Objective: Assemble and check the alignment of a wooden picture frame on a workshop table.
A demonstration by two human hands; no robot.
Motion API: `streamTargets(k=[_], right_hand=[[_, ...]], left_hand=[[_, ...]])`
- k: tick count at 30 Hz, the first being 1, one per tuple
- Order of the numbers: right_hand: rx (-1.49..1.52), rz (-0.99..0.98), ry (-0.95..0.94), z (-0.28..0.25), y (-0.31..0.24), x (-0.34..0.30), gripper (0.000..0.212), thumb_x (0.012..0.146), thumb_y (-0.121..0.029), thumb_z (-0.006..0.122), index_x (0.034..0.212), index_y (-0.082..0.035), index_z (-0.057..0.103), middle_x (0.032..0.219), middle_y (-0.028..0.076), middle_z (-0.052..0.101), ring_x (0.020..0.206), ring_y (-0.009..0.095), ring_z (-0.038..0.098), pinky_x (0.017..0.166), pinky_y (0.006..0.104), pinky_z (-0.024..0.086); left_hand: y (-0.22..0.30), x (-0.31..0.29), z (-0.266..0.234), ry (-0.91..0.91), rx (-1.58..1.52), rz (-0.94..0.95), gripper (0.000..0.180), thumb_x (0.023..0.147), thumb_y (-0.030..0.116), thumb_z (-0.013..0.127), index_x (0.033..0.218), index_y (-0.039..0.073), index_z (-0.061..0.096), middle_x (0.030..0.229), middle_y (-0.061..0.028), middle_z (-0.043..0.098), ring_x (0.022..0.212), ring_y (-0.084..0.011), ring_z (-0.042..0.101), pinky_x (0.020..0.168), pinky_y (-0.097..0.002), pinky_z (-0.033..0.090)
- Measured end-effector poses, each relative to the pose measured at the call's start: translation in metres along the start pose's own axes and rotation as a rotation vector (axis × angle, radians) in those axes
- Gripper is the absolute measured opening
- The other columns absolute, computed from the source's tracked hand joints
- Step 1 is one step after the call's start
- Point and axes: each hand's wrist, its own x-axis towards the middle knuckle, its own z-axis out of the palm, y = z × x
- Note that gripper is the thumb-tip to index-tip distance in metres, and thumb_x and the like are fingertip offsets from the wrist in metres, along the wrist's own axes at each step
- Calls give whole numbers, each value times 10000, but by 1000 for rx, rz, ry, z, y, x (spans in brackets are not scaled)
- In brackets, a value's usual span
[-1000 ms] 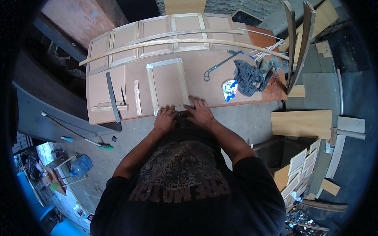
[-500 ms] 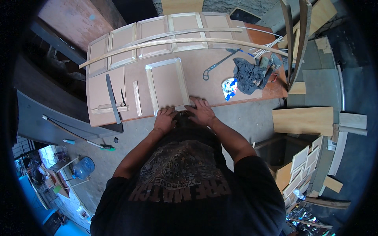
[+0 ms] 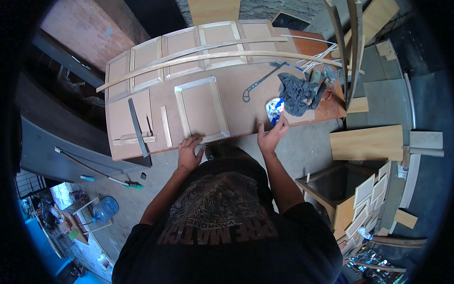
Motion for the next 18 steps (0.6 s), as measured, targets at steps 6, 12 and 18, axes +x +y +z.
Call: streamTargets(k=[6,12,18], right_hand=[[135,283,96,27,33,20,981,756,-26,811,1547,26,233,1264,224,496,1208,375,479,1026,490,406],[-150,127,124,23,11,30,864,812,-108,753,1526,31,286,1282,241,516,1194,413,476,1025,537,366],[315,97,-21,50,-30,22,597,899,-194,706,1425,-29,478,1235,140,580,1121,284,532,983,462,386]], left_hand=[[-5,-4,-11,33,-9,-87,383,840,262,738,1186,104,689,1246,-116,638,1206,-320,535,1019,-440,383],[-12,-10,-15,126,-43,-113,381,840,225,734,1199,108,688,1203,-106,643,1184,-314,543,1027,-423,392],[-35,-18,-9,171,-177,-225,392,825,196,759,1192,83,683,1165,-144,661,1122,-350,595,1008,-448,438]])
